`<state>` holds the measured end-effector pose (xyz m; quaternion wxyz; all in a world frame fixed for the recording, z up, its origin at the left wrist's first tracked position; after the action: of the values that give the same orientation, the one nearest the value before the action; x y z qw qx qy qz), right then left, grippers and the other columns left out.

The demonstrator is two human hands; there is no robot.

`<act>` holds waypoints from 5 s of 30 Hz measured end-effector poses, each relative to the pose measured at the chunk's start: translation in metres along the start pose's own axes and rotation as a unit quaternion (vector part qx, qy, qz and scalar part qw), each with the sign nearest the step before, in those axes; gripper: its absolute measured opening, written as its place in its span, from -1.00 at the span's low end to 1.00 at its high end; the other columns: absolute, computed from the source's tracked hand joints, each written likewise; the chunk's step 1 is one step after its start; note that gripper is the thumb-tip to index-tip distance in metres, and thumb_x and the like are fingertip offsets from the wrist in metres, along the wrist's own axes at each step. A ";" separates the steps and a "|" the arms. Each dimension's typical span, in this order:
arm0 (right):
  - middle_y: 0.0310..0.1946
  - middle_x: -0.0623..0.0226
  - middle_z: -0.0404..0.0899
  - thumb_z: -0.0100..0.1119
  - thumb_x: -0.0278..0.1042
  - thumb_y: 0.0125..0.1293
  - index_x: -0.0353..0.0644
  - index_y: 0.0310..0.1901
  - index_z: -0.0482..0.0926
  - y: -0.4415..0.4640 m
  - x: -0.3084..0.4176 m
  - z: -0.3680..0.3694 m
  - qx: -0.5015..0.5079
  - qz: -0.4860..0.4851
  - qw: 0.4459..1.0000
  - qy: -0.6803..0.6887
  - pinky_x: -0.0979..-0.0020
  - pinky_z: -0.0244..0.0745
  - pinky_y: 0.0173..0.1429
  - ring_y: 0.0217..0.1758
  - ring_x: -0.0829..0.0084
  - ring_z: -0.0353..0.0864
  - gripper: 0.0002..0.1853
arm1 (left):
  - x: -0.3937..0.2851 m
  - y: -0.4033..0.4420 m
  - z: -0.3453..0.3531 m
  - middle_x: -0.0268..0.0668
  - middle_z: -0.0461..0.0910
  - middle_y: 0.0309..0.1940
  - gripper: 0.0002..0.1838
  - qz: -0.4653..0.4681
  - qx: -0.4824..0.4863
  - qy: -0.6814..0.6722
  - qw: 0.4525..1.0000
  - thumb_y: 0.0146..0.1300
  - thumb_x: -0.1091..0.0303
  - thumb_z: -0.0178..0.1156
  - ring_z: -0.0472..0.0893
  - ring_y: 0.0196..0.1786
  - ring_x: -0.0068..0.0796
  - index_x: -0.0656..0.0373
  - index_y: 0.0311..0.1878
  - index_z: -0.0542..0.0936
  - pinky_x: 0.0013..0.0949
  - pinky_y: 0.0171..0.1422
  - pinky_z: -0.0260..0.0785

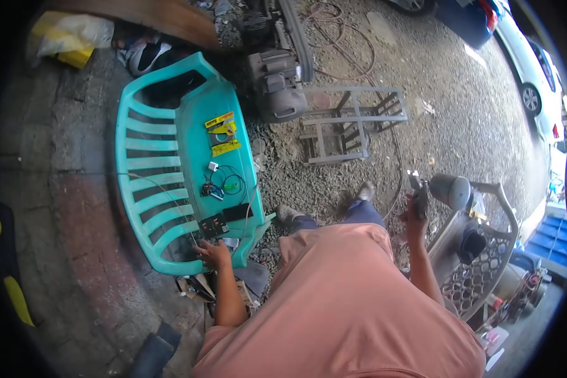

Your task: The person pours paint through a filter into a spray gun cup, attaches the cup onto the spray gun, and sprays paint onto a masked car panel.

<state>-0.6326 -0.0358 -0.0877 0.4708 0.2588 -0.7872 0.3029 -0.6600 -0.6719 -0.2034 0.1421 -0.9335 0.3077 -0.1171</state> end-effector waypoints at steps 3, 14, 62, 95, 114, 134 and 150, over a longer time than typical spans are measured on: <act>-0.54 0.49 0.52 0.16 -0.23 0.60 -0.13 0.22 0.67 0.020 -0.014 -0.045 -0.023 0.010 1.000 0.004 0.47 0.34 -0.41 -0.56 0.63 0.42 -0.69 | -0.062 -0.015 0.024 0.03 -0.07 0.69 -0.15 0.107 -0.032 0.025 0.993 0.34 -0.03 0.32 0.12 0.64 0.33 0.02 0.62 0.25 0.43 0.55 0.16; -0.04 0.43 0.72 0.29 -0.37 0.51 -0.12 0.48 0.45 0.145 -0.075 -0.265 -0.081 0.168 0.975 0.120 0.46 0.51 -0.35 -0.36 0.62 0.54 -0.45 | -0.414 -0.303 0.189 0.22 0.47 0.43 -0.22 0.384 0.368 0.021 0.846 0.33 -0.12 0.28 0.48 0.48 0.13 0.33 0.41 0.52 -0.06 0.55 0.32; 0.09 -0.10 0.74 0.46 -0.21 0.33 -0.17 0.38 0.56 1.273 0.392 -0.236 0.471 -0.213 0.840 -0.165 0.11 0.60 0.24 0.19 -0.04 0.74 -0.39 | -1.579 -0.653 -0.160 -0.53 0.41 -0.60 -0.64 0.283 0.471 -0.472 0.690 0.56 -0.05 0.06 0.33 -0.64 -0.69 -0.01 -0.22 0.59 -0.48 -0.58 0.11; -0.28 0.42 0.68 0.36 -0.43 0.44 -0.19 0.25 0.61 1.628 0.621 0.416 0.486 -0.003 0.868 0.101 0.47 0.56 -0.25 -0.32 0.58 0.62 -0.62 | -1.868 -0.219 -0.690 -0.20 0.64 -0.22 -0.76 0.806 0.118 -0.474 0.335 0.41 0.23 0.20 0.65 -0.21 -0.30 0.24 -0.12 0.64 -0.21 -0.02 0.52; -0.21 0.33 0.73 0.38 -0.12 0.47 -0.07 0.53 0.42 1.877 0.783 0.801 0.328 -0.004 0.935 -0.138 0.38 0.51 -0.35 -0.47 0.57 0.55 -0.34 | -2.148 0.286 -0.811 -0.20 0.69 -0.26 -0.76 0.611 0.146 -0.402 0.667 0.56 0.23 0.13 0.69 -0.18 -0.36 0.17 -0.11 0.68 -0.37 -0.04 0.52; -0.35 0.32 0.66 0.38 -0.03 0.44 -0.17 0.37 0.56 2.045 1.029 1.245 0.324 -0.029 0.931 -0.168 0.31 0.52 -0.25 -0.41 0.50 0.57 -0.42 | -2.249 0.869 -0.538 0.16 0.63 0.14 -0.65 0.285 0.290 -0.227 0.885 0.41 0.27 0.10 0.54 0.30 0.24 0.33 0.06 0.65 0.10 0.30 0.39; 0.07 0.02 0.73 0.38 -0.04 0.42 -0.10 0.46 0.49 2.198 1.159 1.541 0.208 -0.007 0.963 -0.170 0.19 0.58 0.20 0.10 0.14 0.74 -0.35 | -2.552 1.243 -0.738 0.15 0.60 0.20 -0.56 0.339 0.335 -0.205 0.855 0.50 0.11 0.08 0.57 0.28 0.12 0.22 0.23 0.62 0.02 0.40 0.39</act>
<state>-3.5455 0.2129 -0.1350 0.2679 0.4043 -0.7736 0.4078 -3.5571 -0.2207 -0.2693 0.5370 -0.6700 0.5113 0.0362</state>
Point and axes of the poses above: each hand's wrist, its own y-axis towards the middle knuckle, its own z-axis out of the palm, x = y × z, the point moved 3 cm from there along y, towards the middle knuckle
